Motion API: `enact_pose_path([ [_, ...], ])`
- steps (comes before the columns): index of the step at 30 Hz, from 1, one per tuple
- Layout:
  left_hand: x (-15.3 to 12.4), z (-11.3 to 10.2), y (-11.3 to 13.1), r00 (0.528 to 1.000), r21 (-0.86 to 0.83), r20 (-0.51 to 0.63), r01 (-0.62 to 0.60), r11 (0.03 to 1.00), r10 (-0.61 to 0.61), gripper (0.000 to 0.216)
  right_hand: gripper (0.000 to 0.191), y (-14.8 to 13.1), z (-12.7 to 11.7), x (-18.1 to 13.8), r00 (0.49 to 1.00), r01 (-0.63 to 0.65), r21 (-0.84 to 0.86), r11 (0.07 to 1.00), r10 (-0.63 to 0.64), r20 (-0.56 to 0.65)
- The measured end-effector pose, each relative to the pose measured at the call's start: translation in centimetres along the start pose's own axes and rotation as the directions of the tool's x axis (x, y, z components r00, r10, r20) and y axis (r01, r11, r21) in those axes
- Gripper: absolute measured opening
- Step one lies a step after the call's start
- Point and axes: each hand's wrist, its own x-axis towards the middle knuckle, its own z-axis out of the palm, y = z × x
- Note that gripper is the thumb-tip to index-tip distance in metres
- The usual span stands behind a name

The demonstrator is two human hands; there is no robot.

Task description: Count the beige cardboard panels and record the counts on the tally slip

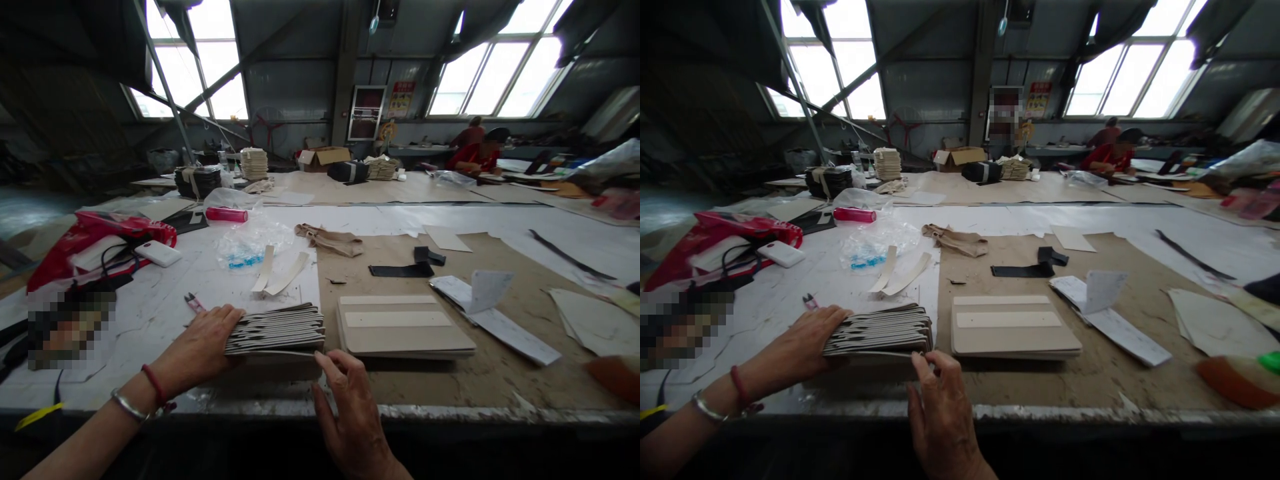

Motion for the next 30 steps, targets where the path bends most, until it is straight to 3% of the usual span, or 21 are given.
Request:
enact_pose_path([
  [5,0.2,0.3,-0.2,1.0,-0.007,-0.002,-0.008,1.0,0.008,0.046,0.038,-0.6,0.1,0.1,1.0,-0.026,0.034,0.999,0.026,-0.003],
  [19,0.1,0.4,-0.3,1.0,-0.007,-0.008,-0.01,1.0,0.01,0.047,0.025,-0.7,0.1,0.4,0.999,-0.048,0.075,0.996,0.047,0.008],
  [30,0.1,0.4,-0.2,1.0,-0.014,0.001,-0.014,1.0,0.014,0.044,0.045,-0.7,-0.7,1.5,0.968,-0.246,0.214,0.945,0.249,0.017],
])
